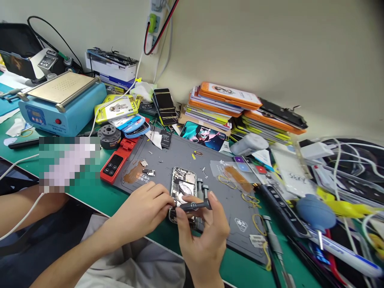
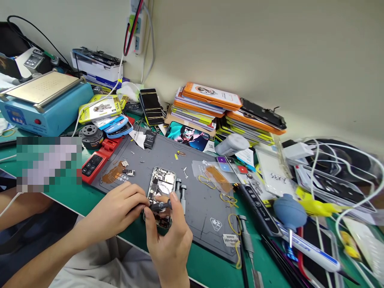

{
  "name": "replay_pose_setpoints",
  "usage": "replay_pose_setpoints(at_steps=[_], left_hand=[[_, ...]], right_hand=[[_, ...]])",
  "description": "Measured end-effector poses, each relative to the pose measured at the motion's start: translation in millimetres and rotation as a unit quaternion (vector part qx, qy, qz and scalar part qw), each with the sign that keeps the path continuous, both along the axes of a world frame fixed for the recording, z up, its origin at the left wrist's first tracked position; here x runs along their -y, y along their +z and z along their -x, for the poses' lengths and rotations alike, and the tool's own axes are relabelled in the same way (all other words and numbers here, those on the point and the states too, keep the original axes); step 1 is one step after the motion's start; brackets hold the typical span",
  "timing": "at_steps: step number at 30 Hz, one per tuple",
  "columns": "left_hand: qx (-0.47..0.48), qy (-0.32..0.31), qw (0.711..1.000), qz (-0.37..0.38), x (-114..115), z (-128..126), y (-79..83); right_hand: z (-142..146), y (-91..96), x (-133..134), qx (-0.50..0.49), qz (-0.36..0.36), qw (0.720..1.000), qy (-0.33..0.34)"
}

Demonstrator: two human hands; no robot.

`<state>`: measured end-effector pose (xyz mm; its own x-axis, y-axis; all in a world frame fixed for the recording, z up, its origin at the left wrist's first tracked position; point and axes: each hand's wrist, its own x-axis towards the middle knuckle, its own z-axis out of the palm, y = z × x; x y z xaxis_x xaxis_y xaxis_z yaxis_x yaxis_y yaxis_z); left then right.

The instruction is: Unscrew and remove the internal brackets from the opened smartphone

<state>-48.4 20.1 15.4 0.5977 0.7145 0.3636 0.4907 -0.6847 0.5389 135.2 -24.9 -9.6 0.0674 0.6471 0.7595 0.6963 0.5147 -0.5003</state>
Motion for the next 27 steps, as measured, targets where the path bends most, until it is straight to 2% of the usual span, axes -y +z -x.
replay_pose_setpoints(at_steps=[2, 6, 9, 12, 15, 19, 27], left_hand=[[-0.002, 0.0, 1.0, -0.002, 0.4, -0.2, 0.7], [0.0, 0.006, 1.0, 0.004, 0.2, 0.2, 1.1], [0.006, 0.005, 1.0, 0.025, -0.9, 1.6, -0.5], [0.004, 0.0, 1.0, 0.028, -1.6, 2.2, -1.0], [0.005, 0.005, 0.999, 0.031, -1.1, 1.2, 1.0], [0.011, 0.018, 0.999, 0.03, 0.1, -1.0, 3.5], [0.004, 0.035, 0.999, 0.03, 0.8, -2.5, 4.9]], right_hand=[[-0.2, 1.8, -1.1, -0.03, 0.008, 1.0, -0.004], [0.7, 8.1, -2.9, -0.161, 0.038, 0.986, 0.026], [2.7, 10.5, -3.3, -0.193, 0.042, 0.979, 0.046], [2.1, 10.7, -2.3, -0.193, 0.051, 0.978, 0.066], [-3.4, 9.5, 1.3, -0.188, 0.03, 0.981, 0.046], [-11.6, 4.2, 7.2, -0.132, 0.012, 0.991, 0.019], [-15.3, -4.3, 8.7, -0.063, 0.032, 0.997, 0.031]])
